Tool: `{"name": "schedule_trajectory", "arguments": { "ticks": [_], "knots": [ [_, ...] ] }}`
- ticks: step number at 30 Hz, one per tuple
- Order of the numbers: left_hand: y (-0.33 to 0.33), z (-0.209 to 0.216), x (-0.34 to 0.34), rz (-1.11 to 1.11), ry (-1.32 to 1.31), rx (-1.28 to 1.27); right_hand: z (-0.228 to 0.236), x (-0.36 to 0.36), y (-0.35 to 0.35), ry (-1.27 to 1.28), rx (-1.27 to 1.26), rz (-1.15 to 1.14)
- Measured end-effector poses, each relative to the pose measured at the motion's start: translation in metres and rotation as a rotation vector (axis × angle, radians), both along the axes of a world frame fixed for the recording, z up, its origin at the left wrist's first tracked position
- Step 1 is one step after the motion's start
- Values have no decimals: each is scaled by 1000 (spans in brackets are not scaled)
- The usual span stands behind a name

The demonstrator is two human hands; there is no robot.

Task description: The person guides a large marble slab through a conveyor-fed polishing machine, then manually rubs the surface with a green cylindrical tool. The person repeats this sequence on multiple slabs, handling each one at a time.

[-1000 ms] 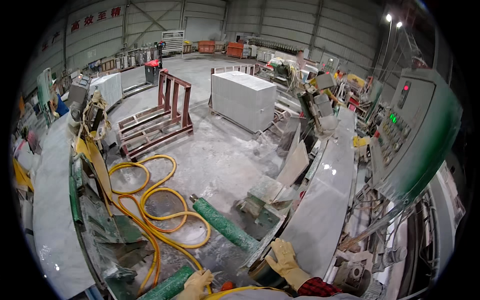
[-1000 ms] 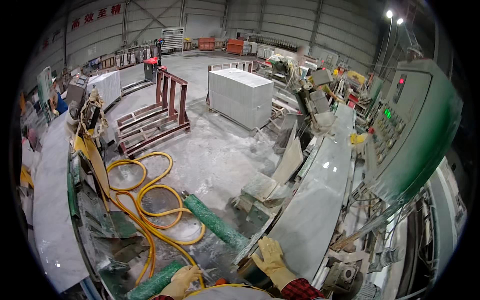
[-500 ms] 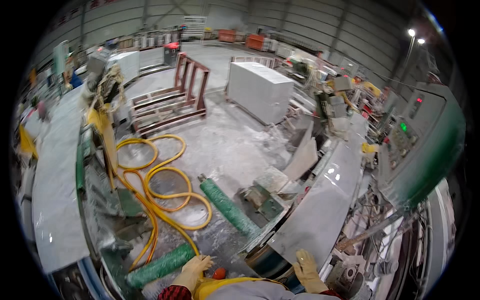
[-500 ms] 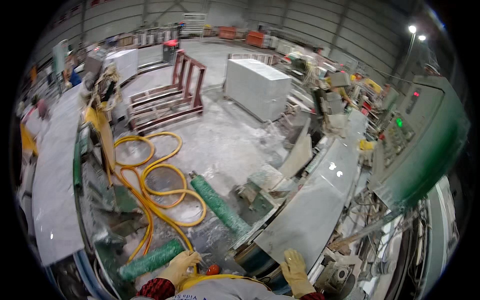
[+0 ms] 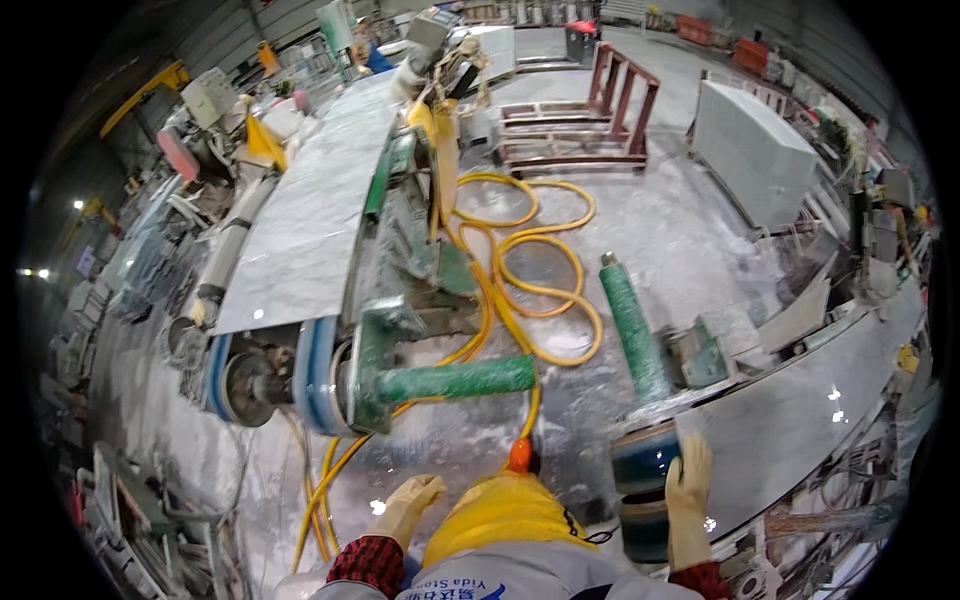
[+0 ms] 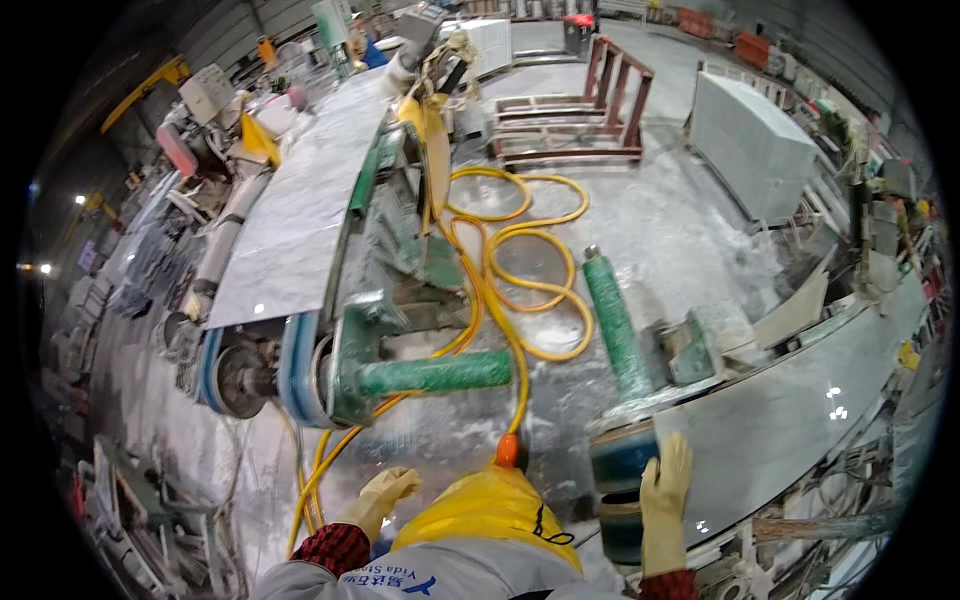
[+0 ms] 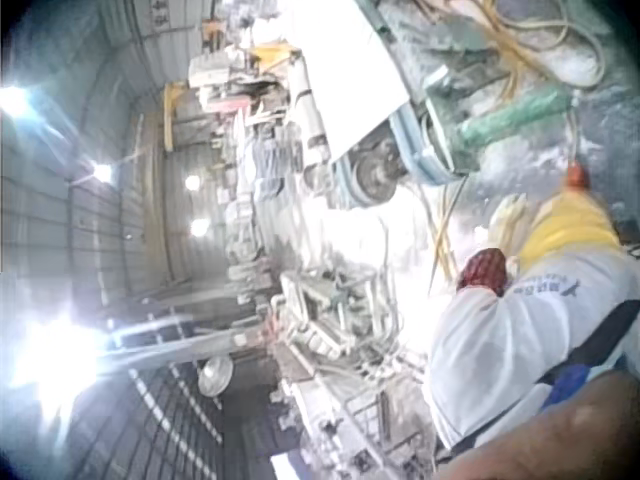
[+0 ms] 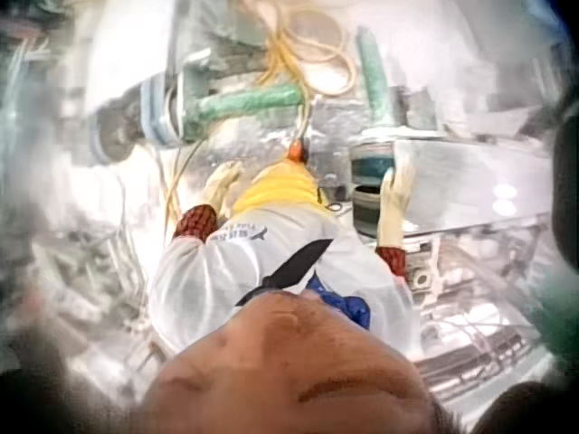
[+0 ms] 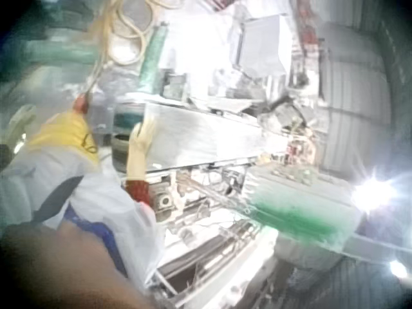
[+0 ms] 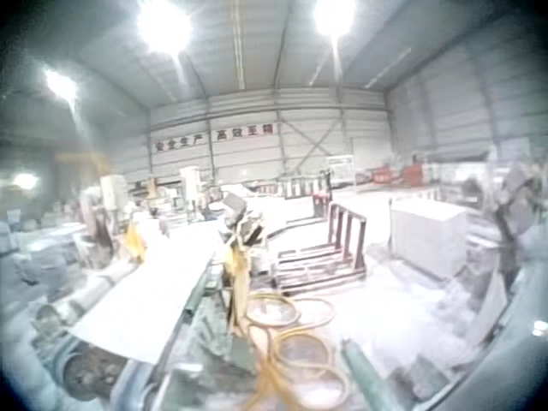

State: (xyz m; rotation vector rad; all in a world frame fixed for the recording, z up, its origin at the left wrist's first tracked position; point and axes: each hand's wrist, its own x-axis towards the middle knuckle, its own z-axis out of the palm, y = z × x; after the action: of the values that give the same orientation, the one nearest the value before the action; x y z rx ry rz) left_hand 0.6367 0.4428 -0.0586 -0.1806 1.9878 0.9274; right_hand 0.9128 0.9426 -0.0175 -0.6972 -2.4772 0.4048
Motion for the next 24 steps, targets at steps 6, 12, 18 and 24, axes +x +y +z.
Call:
{"name": "schedule_trajectory", "arguments": {
  "ticks": [6, 12, 18, 24],
  "knots": [
    [-99, -19, 72, 445, 46, -38, -10, -49, 29, -198, 183, -33],
    [-126, -28, 122, 731, 119, 179, -23, -42, 43, -158, 264, 35],
    [-149, -49, 124, 847, 159, 313, -36, -50, 52, -125, 426, 53],
    [-189, -44, 83, 871, 160, 408, -90, -53, 70, -354, 520, -414]
  ]
}}
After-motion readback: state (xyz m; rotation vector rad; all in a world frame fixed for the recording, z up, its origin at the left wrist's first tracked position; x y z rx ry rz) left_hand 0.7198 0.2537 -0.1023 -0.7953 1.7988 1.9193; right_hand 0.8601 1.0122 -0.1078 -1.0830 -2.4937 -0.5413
